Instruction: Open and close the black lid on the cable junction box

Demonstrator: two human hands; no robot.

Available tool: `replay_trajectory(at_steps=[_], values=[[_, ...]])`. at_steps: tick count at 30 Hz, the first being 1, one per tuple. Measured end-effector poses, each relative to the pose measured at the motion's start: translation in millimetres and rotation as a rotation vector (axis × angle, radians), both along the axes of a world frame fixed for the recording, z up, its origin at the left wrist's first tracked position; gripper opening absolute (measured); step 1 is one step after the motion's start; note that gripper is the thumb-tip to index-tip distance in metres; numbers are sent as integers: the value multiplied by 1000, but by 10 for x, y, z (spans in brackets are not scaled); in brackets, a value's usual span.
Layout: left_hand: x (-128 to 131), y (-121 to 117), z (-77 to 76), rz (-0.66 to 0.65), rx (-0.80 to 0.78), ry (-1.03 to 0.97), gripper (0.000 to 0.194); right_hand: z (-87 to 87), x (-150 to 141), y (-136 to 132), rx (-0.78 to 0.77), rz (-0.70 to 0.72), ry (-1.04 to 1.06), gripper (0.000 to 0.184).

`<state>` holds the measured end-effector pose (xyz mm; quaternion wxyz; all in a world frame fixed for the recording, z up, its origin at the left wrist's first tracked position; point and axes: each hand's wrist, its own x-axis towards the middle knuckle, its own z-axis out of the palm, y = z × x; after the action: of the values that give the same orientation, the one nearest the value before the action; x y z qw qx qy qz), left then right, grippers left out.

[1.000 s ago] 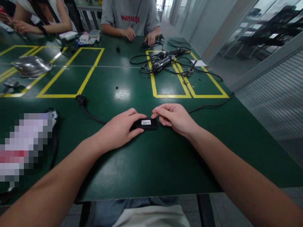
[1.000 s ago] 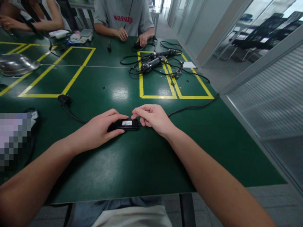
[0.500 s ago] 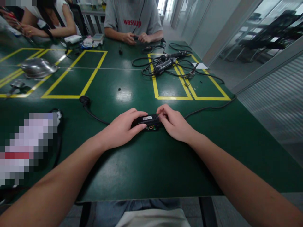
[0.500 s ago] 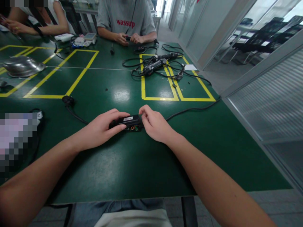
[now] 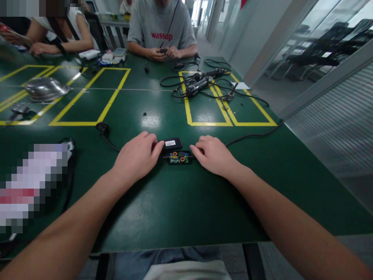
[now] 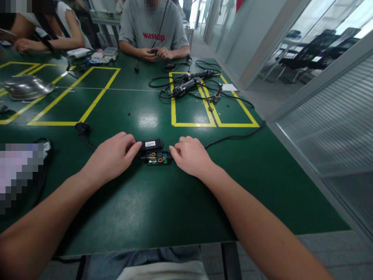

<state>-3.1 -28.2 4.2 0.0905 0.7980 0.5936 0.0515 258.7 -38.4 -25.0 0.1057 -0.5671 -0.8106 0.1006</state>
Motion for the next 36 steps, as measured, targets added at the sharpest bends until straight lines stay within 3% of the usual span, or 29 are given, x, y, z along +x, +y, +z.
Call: replay_trajectory(at_steps=[5, 12, 18, 23, 27, 30, 36], values=[[35, -15, 77, -91, -99, 223, 58, 16, -42, -7, -11, -43, -34, 54], [-2, 56, 76, -37, -141, 94, 60, -29, 51, 27, -11, -12, 84, 54], [-3, 60, -1, -77, -98, 115, 55, -18, 46, 25, -11, 18, 6, 54], [-27, 66, -124, -17, 70, -126, 24, -16, 29, 23, 6, 19, -15, 53], [-74, 144, -227, -110, 86, -307, 42, -30, 31, 32, 17, 39, -11, 52], [-97, 180, -248, -172, 42, -344, 41, -32, 34, 34, 4, 47, -25, 51], [-131, 108, -170, -364, 115, -463, 38, 10, 27, 22, -21, 30, -24, 48]])
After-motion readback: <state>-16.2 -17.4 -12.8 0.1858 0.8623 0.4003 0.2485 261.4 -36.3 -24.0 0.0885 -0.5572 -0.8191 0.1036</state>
